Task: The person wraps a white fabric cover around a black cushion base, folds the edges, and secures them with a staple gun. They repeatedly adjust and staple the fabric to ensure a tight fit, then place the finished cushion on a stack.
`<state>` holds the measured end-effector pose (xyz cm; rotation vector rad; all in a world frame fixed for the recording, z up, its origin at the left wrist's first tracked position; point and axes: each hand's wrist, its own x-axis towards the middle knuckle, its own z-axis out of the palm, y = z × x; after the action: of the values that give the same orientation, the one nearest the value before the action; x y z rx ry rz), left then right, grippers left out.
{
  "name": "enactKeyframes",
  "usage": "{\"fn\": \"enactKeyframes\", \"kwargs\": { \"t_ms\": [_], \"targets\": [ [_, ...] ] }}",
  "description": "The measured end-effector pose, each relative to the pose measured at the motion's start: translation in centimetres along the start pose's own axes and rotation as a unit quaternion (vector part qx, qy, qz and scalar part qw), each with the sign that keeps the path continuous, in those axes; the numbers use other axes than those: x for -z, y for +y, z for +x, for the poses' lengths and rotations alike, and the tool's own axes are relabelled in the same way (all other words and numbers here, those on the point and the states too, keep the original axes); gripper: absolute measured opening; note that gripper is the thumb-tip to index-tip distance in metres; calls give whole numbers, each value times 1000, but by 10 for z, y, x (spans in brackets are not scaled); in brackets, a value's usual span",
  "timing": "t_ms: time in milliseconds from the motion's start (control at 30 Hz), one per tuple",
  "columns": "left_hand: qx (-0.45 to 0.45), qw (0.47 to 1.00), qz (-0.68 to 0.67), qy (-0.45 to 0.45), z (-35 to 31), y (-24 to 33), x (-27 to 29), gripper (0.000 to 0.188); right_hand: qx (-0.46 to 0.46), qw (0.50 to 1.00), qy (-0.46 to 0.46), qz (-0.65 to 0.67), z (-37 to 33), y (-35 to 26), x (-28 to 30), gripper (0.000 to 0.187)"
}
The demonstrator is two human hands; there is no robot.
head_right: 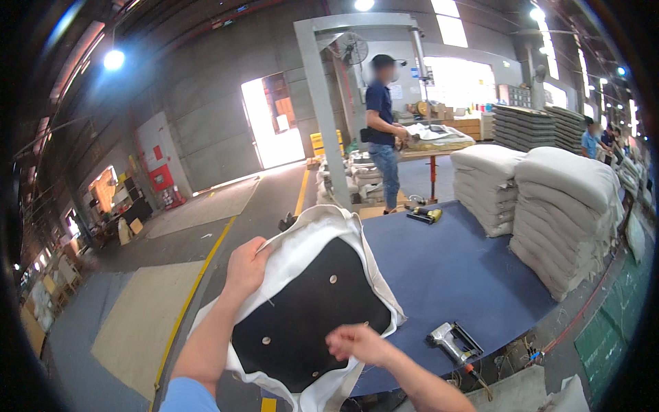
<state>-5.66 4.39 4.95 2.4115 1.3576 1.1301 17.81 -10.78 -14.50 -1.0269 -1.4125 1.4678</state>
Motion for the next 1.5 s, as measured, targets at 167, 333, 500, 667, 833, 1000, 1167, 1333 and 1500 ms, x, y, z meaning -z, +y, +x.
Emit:
{"fn": "enactKeyframes", "kwargs": {
  "t_ms": [167,333,500,667,833,1000,1167,1333,1500],
  "targets": [
    [-10,999,-51,4,-35,53,5,23,118,975,142,127,-15,-178,12,46],
    [-90,993,-77,16,-50,79,-5,20,55,969,173,165,-7,-216,24,44],
    [-127,988,-93,5,-73,101,-2,17,-12,965,176,192,-8,-209,43,62],
    [-235,968,-83,-9,-110,104,4,14,-67,971,168,156,-29,-210,38,79],
    [-331,942,-49,13,-146,108,13,29,-102,967,201,116,-54,-207,18,64],
    [-345,937,-46,-9,-160,116,21,31,-2,971,223,83,-75,-194,0,50],
    [-337,939,-59,11,-163,118,24,30,211,949,235,18,-80,-145,-7,31],
    [-349,935,-54,17,-169,110,30,32,285,926,241,62,-77,-123,-19,31],
    [-382,923,-37,19,-160,103,25,33,327,855,365,167,-65,-124,-46,40]
  ]
}}
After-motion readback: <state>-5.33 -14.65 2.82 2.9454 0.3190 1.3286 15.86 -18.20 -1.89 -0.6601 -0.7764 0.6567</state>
